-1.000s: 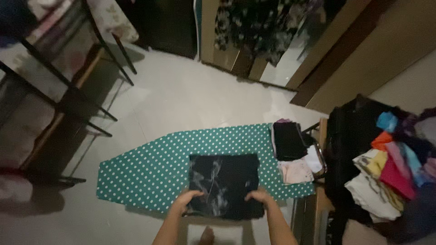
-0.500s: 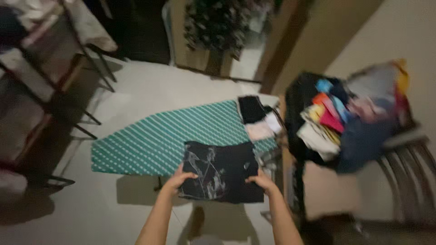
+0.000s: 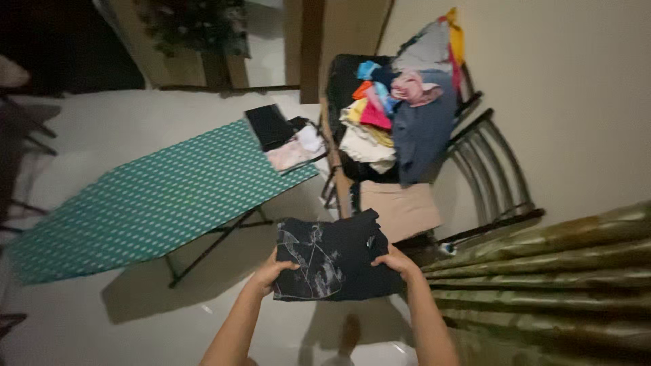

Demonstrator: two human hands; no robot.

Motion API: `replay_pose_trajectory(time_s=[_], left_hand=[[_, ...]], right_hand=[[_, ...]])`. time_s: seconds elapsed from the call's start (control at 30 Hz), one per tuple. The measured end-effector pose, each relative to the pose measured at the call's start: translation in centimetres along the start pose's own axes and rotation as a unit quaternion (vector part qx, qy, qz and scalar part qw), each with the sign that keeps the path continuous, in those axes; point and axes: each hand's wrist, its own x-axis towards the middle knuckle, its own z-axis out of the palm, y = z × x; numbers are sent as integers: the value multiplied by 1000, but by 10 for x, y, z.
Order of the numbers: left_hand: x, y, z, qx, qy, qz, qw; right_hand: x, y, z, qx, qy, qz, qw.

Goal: The person folds items of clothing including a pair of shorts, a black t-shirt, and a pair of jeans by laying them on an ironing board, folding them into rectangles, and placing them on a pile of laundry.

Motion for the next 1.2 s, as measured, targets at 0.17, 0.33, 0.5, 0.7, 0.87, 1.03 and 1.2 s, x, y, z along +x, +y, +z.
replay_pose_trajectory(time_s=[0.17, 0.33, 0.5, 0.7, 0.87, 1.03, 1.2], left_hand=[[71, -9, 126, 27, -12, 1, 1000], [157, -10, 230, 37, -28, 37, 998], [229, -13, 270, 6, -21, 106, 994], [323, -87, 263, 99, 111, -23, 989], [344, -133, 252, 111, 189, -100, 971], [337, -150, 256, 204, 204, -10, 958], [320, -153, 278, 363, 428, -12, 827]], right_hand=[[25, 53, -125, -26, 14, -69, 997], [58, 75, -245, -41, 80, 54, 995], [129, 98, -327, 27, 64, -200, 977], [218, 129, -301, 0, 132, -13, 991], [233, 144, -274, 23, 140, 67, 988], [243, 157, -287, -25, 219, -13, 975], [244, 159, -274, -137, 298, 14, 945]])
